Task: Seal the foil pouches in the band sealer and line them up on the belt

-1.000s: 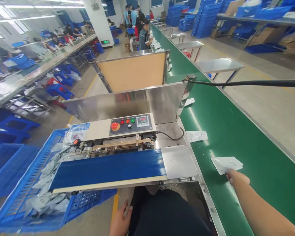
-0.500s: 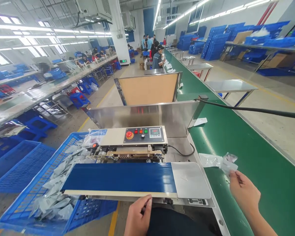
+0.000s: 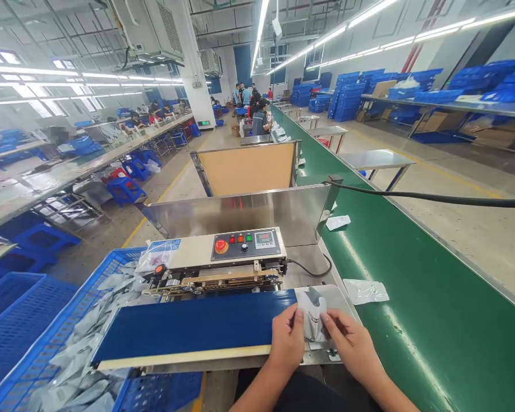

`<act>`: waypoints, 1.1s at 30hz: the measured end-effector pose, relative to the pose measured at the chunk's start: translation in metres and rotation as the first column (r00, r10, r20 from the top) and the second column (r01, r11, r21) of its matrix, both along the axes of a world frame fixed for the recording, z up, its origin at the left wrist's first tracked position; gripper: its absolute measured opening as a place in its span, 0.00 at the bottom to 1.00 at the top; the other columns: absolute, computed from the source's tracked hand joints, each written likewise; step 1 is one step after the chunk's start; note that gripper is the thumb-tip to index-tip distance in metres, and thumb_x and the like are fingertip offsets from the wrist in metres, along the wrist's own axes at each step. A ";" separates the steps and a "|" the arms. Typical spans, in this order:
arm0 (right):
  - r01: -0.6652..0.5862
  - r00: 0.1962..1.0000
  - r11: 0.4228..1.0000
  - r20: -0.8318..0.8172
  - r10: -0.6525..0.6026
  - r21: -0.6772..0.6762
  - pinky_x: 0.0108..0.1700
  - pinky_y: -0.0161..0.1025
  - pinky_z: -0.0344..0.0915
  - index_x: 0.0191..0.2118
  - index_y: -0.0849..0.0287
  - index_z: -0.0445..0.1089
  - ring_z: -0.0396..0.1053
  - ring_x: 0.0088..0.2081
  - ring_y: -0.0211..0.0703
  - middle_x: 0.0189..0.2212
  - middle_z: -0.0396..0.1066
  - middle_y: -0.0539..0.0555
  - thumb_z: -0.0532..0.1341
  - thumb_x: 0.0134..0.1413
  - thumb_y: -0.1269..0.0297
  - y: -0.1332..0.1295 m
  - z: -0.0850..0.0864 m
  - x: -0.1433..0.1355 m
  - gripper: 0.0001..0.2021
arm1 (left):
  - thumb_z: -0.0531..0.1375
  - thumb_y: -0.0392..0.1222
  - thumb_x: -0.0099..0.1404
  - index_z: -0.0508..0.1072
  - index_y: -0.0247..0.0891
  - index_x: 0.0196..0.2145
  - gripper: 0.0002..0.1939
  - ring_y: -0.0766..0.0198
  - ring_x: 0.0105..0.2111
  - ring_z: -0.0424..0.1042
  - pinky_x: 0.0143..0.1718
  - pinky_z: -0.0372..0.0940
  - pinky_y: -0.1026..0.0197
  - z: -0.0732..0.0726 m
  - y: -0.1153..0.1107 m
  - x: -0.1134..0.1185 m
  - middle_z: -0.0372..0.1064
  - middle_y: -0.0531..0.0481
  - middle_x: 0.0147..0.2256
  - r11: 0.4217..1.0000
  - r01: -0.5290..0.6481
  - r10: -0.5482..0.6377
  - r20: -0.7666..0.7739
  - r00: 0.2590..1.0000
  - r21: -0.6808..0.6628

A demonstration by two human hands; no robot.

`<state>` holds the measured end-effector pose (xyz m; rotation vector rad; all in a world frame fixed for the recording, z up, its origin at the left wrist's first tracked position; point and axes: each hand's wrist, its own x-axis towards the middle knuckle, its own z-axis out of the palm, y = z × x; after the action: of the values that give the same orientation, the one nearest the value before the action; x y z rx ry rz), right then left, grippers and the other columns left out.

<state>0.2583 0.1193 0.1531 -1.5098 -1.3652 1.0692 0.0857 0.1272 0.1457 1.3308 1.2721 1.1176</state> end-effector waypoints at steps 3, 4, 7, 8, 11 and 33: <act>-0.006 0.997 0.989 -0.083 -0.006 -0.145 0.30 0.40 0.70 0.33 0.54 0.76 0.71 0.26 0.47 0.22 0.75 0.52 0.65 0.54 0.31 0.002 -0.008 0.000 0.27 | 0.57 0.62 0.73 0.78 0.37 0.27 0.28 0.61 0.29 0.63 0.32 0.59 0.61 -0.014 0.004 -0.005 0.71 0.50 0.26 0.994 -0.042 0.041 -0.017 0.999 -0.105; 0.005 0.992 0.979 -0.124 -0.031 -0.203 0.28 0.39 0.68 0.32 0.54 0.75 0.70 0.24 0.45 0.21 0.74 0.52 0.66 0.53 0.32 0.004 -0.012 0.000 0.26 | 0.60 0.61 0.70 0.74 0.38 0.24 0.26 0.62 0.28 0.61 0.31 0.56 0.61 -0.018 0.008 -0.006 0.67 0.51 0.24 0.986 -0.088 0.083 -0.042 0.996 -0.143; 0.069 0.957 0.926 -0.237 -0.167 -0.371 0.25 0.36 0.65 0.27 0.55 0.70 0.67 0.21 0.40 0.19 0.72 0.51 0.69 0.49 0.39 0.017 -0.025 -0.003 0.23 | 0.63 0.57 0.64 0.64 0.42 0.16 0.26 0.64 0.25 0.54 0.28 0.50 0.61 -0.031 0.024 -0.008 0.56 0.55 0.19 0.946 -0.225 0.212 -0.082 0.974 -0.233; 0.084 0.943 0.906 -0.262 -0.207 -0.415 0.25 0.35 0.65 0.26 0.55 0.69 0.67 0.20 0.38 0.18 0.72 0.51 0.70 0.48 0.42 0.024 -0.028 -0.005 0.21 | 0.63 0.56 0.63 0.62 0.42 0.15 0.25 0.65 0.24 0.51 0.27 0.48 0.61 -0.035 0.031 -0.008 0.53 0.56 0.17 0.932 -0.253 0.240 -0.081 0.967 -0.261; 0.087 0.919 0.866 -0.295 -0.260 -0.492 0.24 0.31 0.63 0.25 0.56 0.67 0.67 0.21 0.35 0.19 0.71 0.50 0.70 0.49 0.52 0.048 -0.034 -0.014 0.16 | 0.63 0.52 0.60 0.57 0.44 0.14 0.24 0.67 0.21 0.47 0.24 0.44 0.61 -0.043 0.049 -0.010 0.47 0.59 0.16 0.878 -0.326 0.326 -0.061 0.943 -0.350; 0.337 0.933 0.879 -0.008 -0.360 -0.336 0.27 0.41 0.66 0.43 0.59 0.81 0.76 0.30 0.48 0.39 0.82 0.64 0.66 0.58 0.46 0.095 -0.033 0.048 0.20 | 0.67 0.64 0.66 0.82 0.38 0.54 0.30 0.44 0.58 0.80 0.61 0.74 0.46 -0.012 -0.043 -0.180 0.81 0.36 0.56 0.718 -0.686 0.676 -0.117 0.727 -0.115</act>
<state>0.3065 0.2138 0.1203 -1.8577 -0.8430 1.1409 -0.0944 0.0846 0.1339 0.7775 1.9478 1.4377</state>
